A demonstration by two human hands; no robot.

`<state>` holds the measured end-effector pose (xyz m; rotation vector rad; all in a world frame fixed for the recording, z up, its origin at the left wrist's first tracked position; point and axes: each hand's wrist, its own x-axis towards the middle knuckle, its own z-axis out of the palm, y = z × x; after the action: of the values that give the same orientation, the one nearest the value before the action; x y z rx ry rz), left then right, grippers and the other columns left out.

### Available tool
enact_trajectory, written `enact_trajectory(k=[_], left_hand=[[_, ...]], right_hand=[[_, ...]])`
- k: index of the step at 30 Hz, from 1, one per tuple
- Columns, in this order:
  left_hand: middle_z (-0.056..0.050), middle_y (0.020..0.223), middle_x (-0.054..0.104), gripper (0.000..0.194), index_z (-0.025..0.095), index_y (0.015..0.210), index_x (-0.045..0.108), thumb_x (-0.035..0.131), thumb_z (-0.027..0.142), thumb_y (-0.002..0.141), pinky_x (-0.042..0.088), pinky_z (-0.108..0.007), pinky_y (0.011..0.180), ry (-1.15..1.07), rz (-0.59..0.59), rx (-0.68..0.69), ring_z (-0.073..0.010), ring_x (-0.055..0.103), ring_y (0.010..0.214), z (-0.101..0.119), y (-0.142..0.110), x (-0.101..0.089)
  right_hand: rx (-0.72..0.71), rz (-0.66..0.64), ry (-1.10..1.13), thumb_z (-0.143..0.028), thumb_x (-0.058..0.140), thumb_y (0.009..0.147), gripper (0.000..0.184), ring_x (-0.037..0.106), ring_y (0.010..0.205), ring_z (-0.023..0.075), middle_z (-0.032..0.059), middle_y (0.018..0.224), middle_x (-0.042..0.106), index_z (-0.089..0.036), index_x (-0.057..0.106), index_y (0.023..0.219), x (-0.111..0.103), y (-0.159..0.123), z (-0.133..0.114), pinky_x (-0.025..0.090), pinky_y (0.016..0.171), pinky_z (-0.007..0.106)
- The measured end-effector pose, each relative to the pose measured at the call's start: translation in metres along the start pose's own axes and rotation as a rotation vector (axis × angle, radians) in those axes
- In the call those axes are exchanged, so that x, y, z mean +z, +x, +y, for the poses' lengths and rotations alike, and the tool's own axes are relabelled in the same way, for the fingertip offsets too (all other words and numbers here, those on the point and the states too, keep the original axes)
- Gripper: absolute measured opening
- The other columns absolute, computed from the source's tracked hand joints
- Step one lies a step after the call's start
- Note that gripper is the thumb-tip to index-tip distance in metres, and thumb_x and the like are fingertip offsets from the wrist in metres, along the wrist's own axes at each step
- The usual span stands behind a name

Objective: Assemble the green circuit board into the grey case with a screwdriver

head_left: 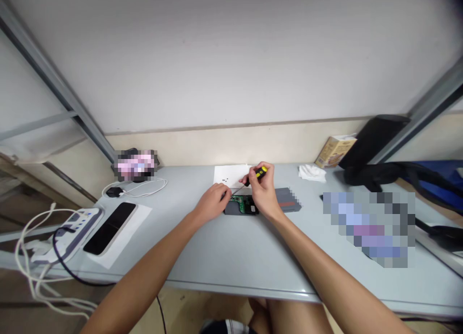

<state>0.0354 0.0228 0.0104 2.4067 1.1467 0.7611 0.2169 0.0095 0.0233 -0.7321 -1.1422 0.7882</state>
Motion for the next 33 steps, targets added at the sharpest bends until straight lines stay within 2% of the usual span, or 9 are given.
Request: enact_trajectory(k=[8,33], left_hand=[[-0.006,0.095,0.071,0.026,0.021,0.092,0.066,0.044,0.025,0.105,0.05,-0.037,0.09,-0.009,0.005,0.001,-0.0238,0.063,0.099,-0.0006,0.0,0.001],[-0.006,0.089,0.068,0.029,0.021,0.085,0.065,0.044,0.024,0.104,0.05,-0.037,0.087,0.004,0.005,0.011,-0.0232,0.062,0.094,-0.001,0.0006,0.0009]], right_hand=[[0.023,-0.003,0.012,-0.049,0.063,0.099,0.033,0.061,0.071,0.0099,-0.0052,0.095,0.05,-0.031,0.037,0.107,-0.0001,0.0,0.0005,0.062,0.084,0.038],[-0.001,-0.006,-0.034,-0.047,0.062,0.1,0.03,0.06,0.072,0.0105,-0.004,0.098,0.05,-0.031,0.038,0.109,-0.0017,-0.0002,0.0021,0.059,0.078,0.034]])
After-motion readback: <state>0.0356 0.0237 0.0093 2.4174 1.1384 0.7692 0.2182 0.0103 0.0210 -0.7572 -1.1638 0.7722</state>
